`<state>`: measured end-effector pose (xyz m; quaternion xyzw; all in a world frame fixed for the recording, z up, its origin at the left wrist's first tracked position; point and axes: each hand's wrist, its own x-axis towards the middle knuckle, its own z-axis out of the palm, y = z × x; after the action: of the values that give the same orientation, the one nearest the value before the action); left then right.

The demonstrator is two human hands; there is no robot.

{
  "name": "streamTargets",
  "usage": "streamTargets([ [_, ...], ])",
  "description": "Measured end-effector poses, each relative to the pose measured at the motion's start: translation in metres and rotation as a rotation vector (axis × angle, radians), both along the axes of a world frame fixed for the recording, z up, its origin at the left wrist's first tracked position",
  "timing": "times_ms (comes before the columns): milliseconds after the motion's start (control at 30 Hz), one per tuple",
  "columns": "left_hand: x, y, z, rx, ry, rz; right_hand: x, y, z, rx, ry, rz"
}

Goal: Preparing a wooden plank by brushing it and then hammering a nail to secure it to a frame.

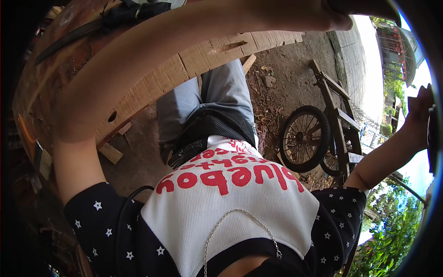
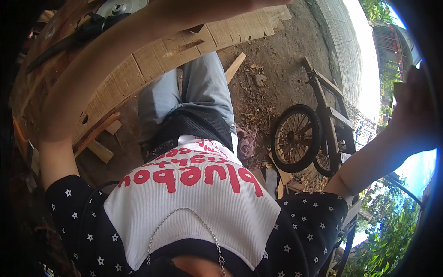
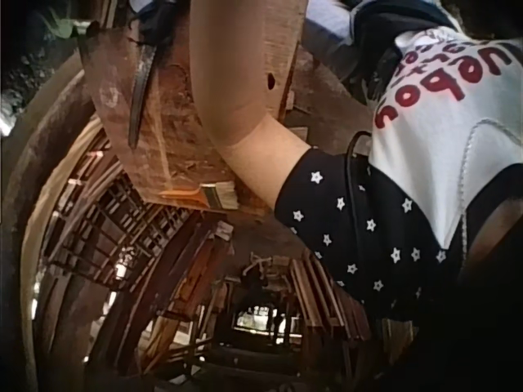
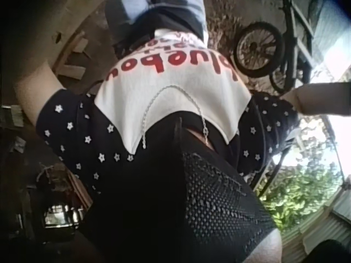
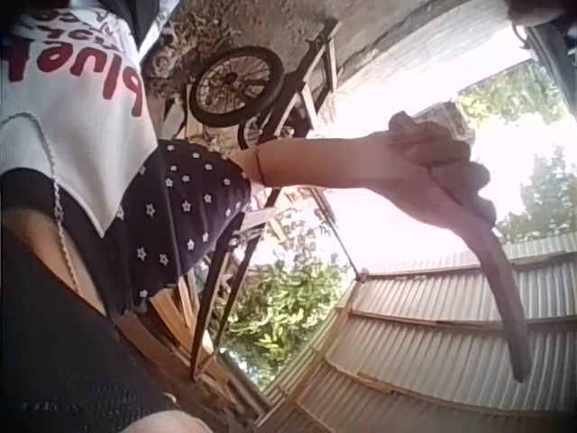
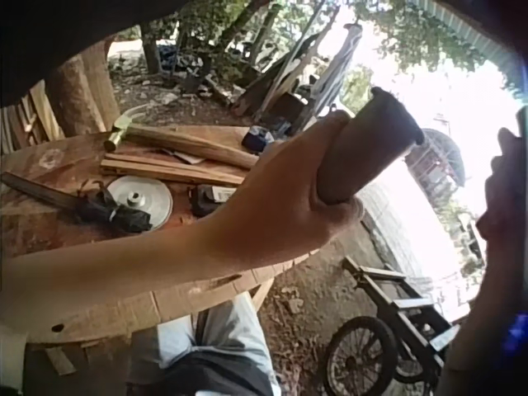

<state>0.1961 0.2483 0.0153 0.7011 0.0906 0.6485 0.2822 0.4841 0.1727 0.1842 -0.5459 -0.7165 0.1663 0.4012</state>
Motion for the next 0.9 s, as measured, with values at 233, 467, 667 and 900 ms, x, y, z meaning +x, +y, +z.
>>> streamTargets([
  [233, -0.003, 0.003, 0.003, -0.019, 0.008, -0.104, -0.001, -0.003, -0.002, 0.033, 0.012, -0.012],
  [467, -0.001, -0.003, 0.005, -0.059, 0.007, -0.087, 0.003, -0.007, -0.009, 0.024, -0.004, -0.016],
  [667, 0.000, -0.002, 0.002, -0.027, 0.028, -0.101, 0.002, -0.007, -0.009, 0.001, -0.078, -0.054],
  [900, 0.007, 0.008, -0.002, 0.026, 0.004, -0.087, -0.015, -0.013, -0.015, 0.018, -0.124, -0.060],
])
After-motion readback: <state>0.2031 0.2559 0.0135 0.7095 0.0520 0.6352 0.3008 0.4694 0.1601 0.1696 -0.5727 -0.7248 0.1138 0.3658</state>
